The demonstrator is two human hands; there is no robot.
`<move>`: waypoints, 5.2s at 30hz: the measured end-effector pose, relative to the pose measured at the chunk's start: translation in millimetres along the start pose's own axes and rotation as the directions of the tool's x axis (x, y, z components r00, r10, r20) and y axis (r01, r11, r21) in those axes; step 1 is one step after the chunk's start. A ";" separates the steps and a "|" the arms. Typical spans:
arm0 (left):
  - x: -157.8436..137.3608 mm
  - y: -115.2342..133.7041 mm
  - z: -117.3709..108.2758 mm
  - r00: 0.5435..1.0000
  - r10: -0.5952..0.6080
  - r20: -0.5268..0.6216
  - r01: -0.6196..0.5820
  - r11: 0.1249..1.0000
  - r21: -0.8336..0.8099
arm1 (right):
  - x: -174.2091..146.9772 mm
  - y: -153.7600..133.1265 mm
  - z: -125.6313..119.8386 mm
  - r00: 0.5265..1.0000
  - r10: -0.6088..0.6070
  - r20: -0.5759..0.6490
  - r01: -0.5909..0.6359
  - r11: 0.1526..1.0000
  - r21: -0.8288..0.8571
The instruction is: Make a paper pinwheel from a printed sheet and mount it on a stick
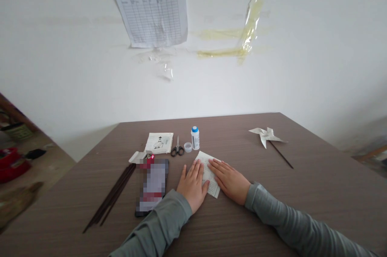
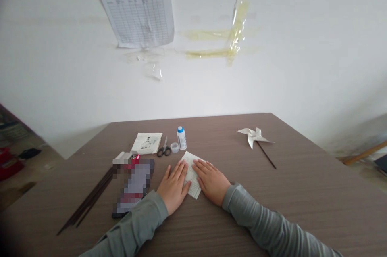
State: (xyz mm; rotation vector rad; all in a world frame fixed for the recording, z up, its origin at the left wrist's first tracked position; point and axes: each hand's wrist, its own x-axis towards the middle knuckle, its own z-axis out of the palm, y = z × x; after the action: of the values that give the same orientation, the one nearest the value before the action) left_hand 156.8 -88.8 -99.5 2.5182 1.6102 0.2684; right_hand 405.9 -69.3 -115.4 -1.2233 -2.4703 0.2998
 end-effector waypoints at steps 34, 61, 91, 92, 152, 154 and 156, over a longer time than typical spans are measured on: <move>-1.0 -53.9 -25.5 0.997 -0.079 -0.020 0.075 0.985 -0.153 | -12.4 55.8 -15.5 0.995 0.099 -0.008 -0.097 0.982 0.160; -0.9 -50.7 -36.8 0.990 -0.073 -0.119 0.050 0.982 -0.184 | -8.0 50.1 -27.0 0.994 0.021 -0.109 -0.004 0.988 0.156; 1.4 -30.9 -29.4 0.979 -0.110 -0.171 0.103 0.994 -0.048 | -3.6 26.4 -9.6 0.976 0.075 -0.205 -0.084 0.996 -0.038; 1.3 -29.8 -29.8 0.980 -0.111 -0.167 0.105 0.993 -0.044 | -3.4 26.1 -9.1 0.976 0.079 -0.204 -0.088 0.996 -0.034; 6.3 5.4 -55.1 0.959 -0.278 -0.054 0.282 0.955 0.094 | 3.8 15.2 0.4 0.970 0.167 -0.176 -0.187 0.977 -0.105; 8.6 7.9 -56.2 0.963 -0.266 -0.048 0.270 0.958 0.093 | 4.0 14.6 1.0 0.970 0.163 -0.178 -0.186 0.976 -0.117; 10.0 7.0 -53.9 0.967 -0.250 -0.057 0.254 0.964 0.081 | 4.4 14.2 1.5 0.970 0.163 -0.182 -0.188 0.973 -0.133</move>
State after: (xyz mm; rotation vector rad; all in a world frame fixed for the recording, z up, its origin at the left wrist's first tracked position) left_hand 155.0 -81.4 -44.7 2.3474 1.9774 0.2323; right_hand 413.0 -57.3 -120.7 -1.4693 -2.2762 0.0527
